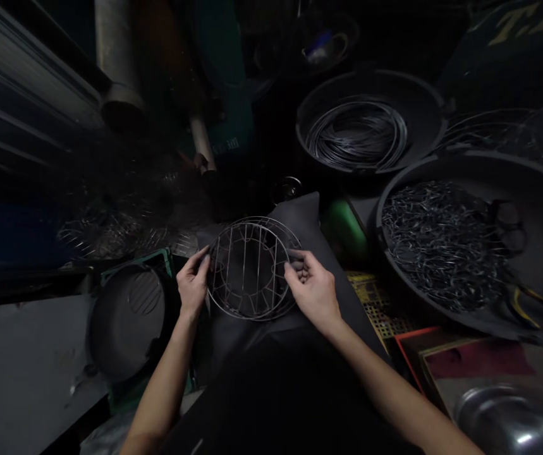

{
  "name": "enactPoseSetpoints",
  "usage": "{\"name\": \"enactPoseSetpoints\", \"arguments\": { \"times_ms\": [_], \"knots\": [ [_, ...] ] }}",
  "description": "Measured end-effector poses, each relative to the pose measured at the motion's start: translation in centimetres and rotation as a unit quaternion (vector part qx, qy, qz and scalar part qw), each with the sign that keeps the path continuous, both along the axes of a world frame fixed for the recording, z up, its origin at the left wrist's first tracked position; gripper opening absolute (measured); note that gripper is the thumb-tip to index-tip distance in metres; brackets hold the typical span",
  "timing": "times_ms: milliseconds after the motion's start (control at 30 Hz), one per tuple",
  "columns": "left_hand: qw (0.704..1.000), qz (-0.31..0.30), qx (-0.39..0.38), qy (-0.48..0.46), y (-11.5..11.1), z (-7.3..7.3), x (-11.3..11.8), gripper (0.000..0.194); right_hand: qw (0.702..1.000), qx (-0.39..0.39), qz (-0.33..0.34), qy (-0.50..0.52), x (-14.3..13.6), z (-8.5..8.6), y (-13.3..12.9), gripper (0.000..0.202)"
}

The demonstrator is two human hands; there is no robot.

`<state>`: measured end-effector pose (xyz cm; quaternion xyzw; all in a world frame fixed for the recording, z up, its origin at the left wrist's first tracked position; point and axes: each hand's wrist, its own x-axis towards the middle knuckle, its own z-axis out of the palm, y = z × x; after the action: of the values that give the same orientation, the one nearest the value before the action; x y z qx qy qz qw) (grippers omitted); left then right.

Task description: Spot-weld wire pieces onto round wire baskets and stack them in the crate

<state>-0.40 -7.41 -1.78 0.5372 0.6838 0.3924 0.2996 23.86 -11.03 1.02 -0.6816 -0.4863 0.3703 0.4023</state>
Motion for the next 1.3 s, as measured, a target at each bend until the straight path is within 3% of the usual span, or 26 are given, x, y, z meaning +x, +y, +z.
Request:
{"name": "enactPoseSetpoints", "arguments": {
  "times_ms": [100,233,400,733,933,1133,1300],
  "knots": [
    [1.0,-0.005,-0.017,-0.023,0.4,0.2,0.0,0.033,1.0,-0.009,0.001,0.022,0.2,-0.1,0.0,0.04],
    [0.999,-0.035,-0.026,-0.001,0.3,-0.1,-0.4,0.033,0.998,0.018,0.022,-0.062,0.2,0.1,0.3,0.036],
    [0.999,-0.027,-0.027,0.007,-0.3,-0.5,-0.7,0.035,0.984,0.08,0.054,-0.148,0.3,0.3,0.7,0.034],
    [0.998,-0.039,-0.005,0.057,-0.8,0.6,-0.5,0.035,0.969,0.088,0.092,-0.212,0.5,0.5,2.1,0.035],
    [0.996,-0.072,-0.023,0.05,-1.0,-0.2,-0.3,0.032,0.961,0.07,0.115,-0.243,1.1,-0.1,2.3,0.04],
    [0.995,-0.085,-0.049,-0.03,-1.6,-1.8,0.1,0.037,0.957,-0.023,0.157,-0.242,2.4,-1.5,1.3,0.055],
    [0.993,-0.06,-0.064,-0.084,-2.3,-3.5,0.9,0.047,0.974,-0.075,0.107,-0.183,2.6,-2.3,0.8,0.064]
  ]
}}
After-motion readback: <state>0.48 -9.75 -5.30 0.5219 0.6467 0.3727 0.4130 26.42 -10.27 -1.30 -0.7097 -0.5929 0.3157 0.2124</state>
